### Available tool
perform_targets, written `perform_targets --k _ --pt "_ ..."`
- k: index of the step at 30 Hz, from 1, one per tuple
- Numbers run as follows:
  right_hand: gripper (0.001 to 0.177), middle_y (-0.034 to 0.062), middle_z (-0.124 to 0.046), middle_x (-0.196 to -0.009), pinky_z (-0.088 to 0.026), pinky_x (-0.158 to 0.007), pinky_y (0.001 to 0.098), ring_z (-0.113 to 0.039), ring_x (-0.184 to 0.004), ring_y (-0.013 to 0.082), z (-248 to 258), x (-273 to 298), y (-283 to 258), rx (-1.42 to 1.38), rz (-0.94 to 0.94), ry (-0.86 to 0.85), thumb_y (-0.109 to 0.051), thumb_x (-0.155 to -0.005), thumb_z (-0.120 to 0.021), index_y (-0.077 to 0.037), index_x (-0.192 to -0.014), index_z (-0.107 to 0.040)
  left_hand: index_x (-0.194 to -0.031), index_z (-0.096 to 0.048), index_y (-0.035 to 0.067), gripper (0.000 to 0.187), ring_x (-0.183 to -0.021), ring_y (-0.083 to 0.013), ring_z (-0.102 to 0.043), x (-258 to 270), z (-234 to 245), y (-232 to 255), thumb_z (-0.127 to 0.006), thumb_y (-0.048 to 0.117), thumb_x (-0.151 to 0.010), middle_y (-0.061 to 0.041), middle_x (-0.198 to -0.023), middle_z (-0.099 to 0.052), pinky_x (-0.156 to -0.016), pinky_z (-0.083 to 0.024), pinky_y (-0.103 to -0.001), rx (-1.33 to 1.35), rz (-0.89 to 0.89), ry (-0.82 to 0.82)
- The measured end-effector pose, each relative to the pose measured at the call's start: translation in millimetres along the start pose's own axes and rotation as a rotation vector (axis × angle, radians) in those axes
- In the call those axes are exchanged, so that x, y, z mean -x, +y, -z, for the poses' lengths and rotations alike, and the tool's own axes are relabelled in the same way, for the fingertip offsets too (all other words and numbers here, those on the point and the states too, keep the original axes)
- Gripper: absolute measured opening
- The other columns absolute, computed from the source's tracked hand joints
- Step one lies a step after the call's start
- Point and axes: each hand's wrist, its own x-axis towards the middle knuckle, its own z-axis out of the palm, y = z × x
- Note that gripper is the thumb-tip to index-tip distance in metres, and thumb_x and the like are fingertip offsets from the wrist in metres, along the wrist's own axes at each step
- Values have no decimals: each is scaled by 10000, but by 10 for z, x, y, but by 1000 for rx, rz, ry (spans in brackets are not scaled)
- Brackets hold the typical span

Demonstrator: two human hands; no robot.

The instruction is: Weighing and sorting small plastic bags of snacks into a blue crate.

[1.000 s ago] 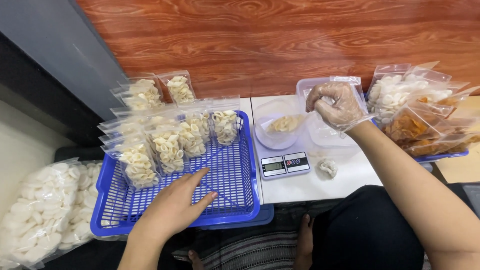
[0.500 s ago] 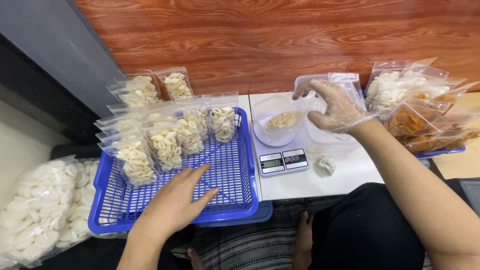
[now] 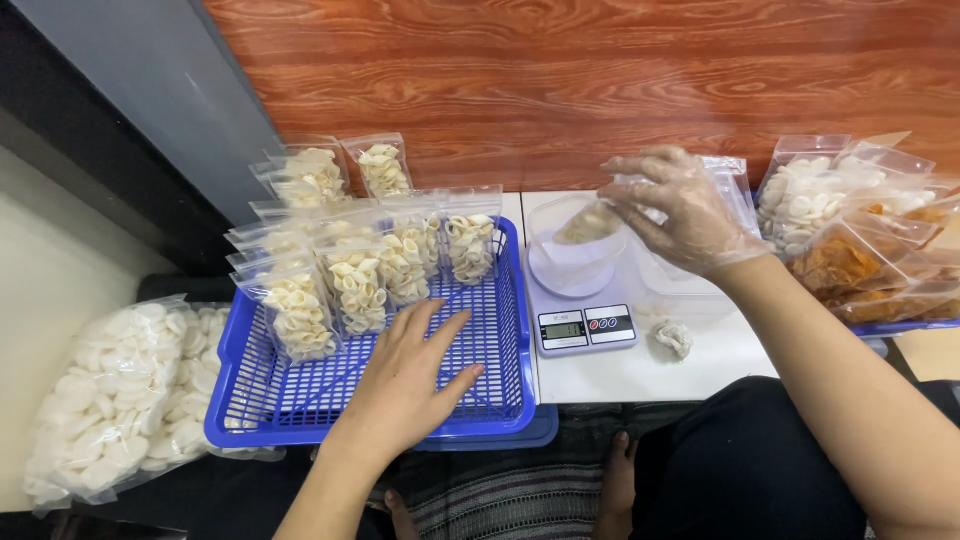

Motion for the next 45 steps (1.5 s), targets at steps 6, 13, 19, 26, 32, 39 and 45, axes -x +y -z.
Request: perform_targets --k 6,13,19,26,32,39,45 --pt "22 71 -724 -930 -454 -772 414 -645 -752 203 257 -317 -922 -86 284 134 -23 -1001 -662 -44 -1007 -658 -1612 -156 137 956 -1546 -312 -172 -106 99 404 -606 608 -912 -142 -1696 -156 -1231 -179 -511 144 -69 281" --pt "149 17 -740 -870 -562 -736 354 -700 -728 203 102 -206 -1279 -486 105 -60 -181 -1034 -560 -94 -1036 -680 -1046 -681 166 244 -778 -139 -709 -58 37 604 -731 331 -873 15 -898 -756 -733 -530 -280 751 10 -202" --pt "225 80 -725 -799 -576 -585 296 -713 -672 184 283 -100 -950 -489 -157 -99 -133 -1055 -482 4 -1028 -658 -1375 -602 144 606 -1132 -180 -748 -159 131 468 -744 273 -801 -33 -1248 -765 -965 -631 -313 1012 516 -97" --pt "501 110 -762 -1201 -597 -965 440 -746 -1127 297 14 647 -498 306 -793 -1353 -477 -936 -669 -225 -1368 -636 -1335 -465 0 569 -1026 -363 -727 -190 97 350 -706 243 -880 -264 -1209 -704 -842 -609 -486 1414 546 347" --pt "355 135 -744 -1195 -617 -936 406 -741 -1120 306 -416 964 -346 257 -730 -1396 -224 -945 -645 -155 -1291 -684 -1389 -433 -22 611 -1106 -382 -692 -217 145 384 -608 353 -940 -299 -1276 -660 -884 -578 -502 1425 539 337" --pt "212 141 -786 -948 -644 -712 409 -786 -924 303 -833 1041 -305 366 -669 -1295 -214 -958 -631 -72 -1039 -766 -1582 -213 -2 752 -1468 -428 -321 -166 -110 242 -553 351 -1012 -306 -1611 -281 -1148 -337 -548 1413 459 388" --pt "208 82 -786 -938 -644 -757 400 -787 -910 254 -688 965 -350 371 -574 -1402 -210 -887 -666 -166 -1055 -781 -1444 -433 4 582 -1289 -357 -557 -207 -150 286 -636 277 -972 -277 -1348 -601 -1032 -495 -524 1345 358 434"
